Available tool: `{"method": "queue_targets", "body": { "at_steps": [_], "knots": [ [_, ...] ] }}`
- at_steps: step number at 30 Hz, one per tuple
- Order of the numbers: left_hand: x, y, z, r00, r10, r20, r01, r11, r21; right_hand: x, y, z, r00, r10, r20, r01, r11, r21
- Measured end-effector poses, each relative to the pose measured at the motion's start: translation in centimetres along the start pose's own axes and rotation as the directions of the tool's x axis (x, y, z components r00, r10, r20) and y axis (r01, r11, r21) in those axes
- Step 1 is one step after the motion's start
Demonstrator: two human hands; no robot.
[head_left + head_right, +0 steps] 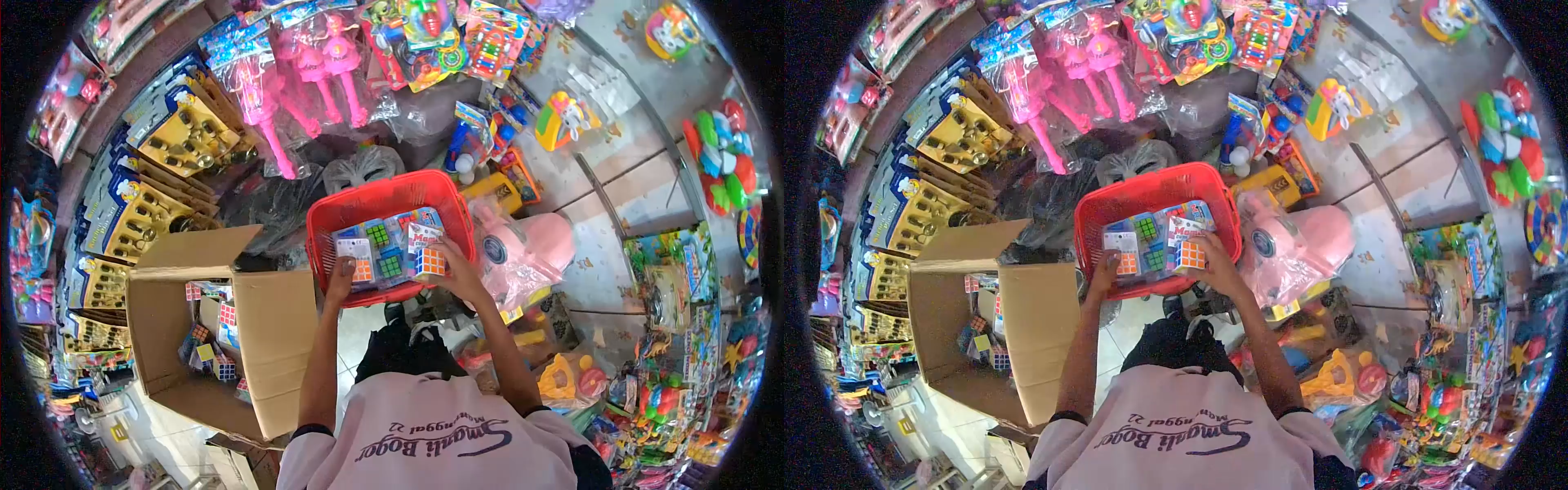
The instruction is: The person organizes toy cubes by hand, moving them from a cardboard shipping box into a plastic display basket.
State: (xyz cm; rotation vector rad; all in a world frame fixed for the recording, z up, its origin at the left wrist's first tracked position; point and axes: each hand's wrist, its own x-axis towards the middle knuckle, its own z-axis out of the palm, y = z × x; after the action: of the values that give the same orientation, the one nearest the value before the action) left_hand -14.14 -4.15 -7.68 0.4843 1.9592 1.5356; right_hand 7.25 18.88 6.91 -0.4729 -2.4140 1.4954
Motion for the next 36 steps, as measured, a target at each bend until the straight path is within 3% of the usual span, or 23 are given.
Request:
{"method": "queue_targets", "body": {
  "at_steps": [3, 4, 7, 10, 13, 14, 17, 20, 26, 29, 32, 36],
  "knots": [
    [0.1, -1.8, -0.8, 0.999, -0.027, 0.031, 0.022, 0.99, 0.142, 2.9, 3.4, 2.7, 0.989, -0.05, 0.142, 0.057, 0.997, -0.047],
    [0.2, -2.3, -0.6, 0.997, 0.072, -0.005, -0.071, 0.987, 0.147, 3.3, 4.0, 3.4, 0.983, -0.03, 0.184, 0.036, 0.999, -0.027],
    [0.3, -3.1, -0.8, 0.999, -0.014, 0.038, 0.011, 0.997, 0.074, 3.8, 4.6, 5.4, 0.962, 0.062, 0.267, 0.007, 0.968, -0.252],
    [0.6, -3.5, -0.9, 0.998, -0.001, 0.055, -0.026, 0.873, 0.488, 4.5, 4.5, 6.5, 0.938, 0.125, 0.322, -0.023, 0.953, -0.302],
    [-0.5, 0.2, 0.5, 0.996, 0.09, -0.02, -0.056, 0.762, 0.645, 4.8, 4.9, 7.8, 0.928, 0.144, 0.345, -0.022, 0.942, -0.335],
    [-0.9, 1.0, 1.0, 0.963, 0.267, -0.041, -0.144, 0.636, 0.758, 4.9, 5.3, 8.2, 0.926, 0.15, 0.348, -0.019, 0.935, -0.354],
    [-1.3, 5.5, 0.7, 0.966, 0.245, 0.084, -0.214, 0.57, 0.793, 4.7, 6.5, 9.5, 0.944, 0.11, 0.31, 0.038, 0.9, -0.434],
    [-1.8, 7.1, 0.4, 0.965, -0.065, 0.253, -0.179, 0.539, 0.823, 4.8, 5.7, 9.8, 0.94, 0.142, 0.309, 0.026, 0.875, -0.483],
    [-1.0, 0.7, 0.2, 0.973, -0.055, 0.223, -0.151, 0.58, 0.8, 4.6, 5.6, 10.7, 0.953, 0.111, 0.282, 0.054, 0.854, -0.517],
    [-1.2, 1.2, 0.5, 0.966, 0.0, 0.257, -0.217, 0.537, 0.815, 4.6, 6.6, 11.2, 0.964, 0.054, 0.26, 0.076, 0.881, -0.466],
    [-1.1, 2.8, 0.6, 0.956, -0.065, 0.286, -0.207, 0.539, 0.817, 4.7, 6.8, 11.3, 0.959, 0.099, 0.266, 0.04, 0.881, -0.471],
    [-1.4, 3.3, 0.4, 0.958, -0.044, 0.282, -0.217, 0.529, 0.821, 4.8, 7.4, 11.5, 0.946, 0.103, 0.306, 0.041, 0.902, -0.43]
  ]
}}
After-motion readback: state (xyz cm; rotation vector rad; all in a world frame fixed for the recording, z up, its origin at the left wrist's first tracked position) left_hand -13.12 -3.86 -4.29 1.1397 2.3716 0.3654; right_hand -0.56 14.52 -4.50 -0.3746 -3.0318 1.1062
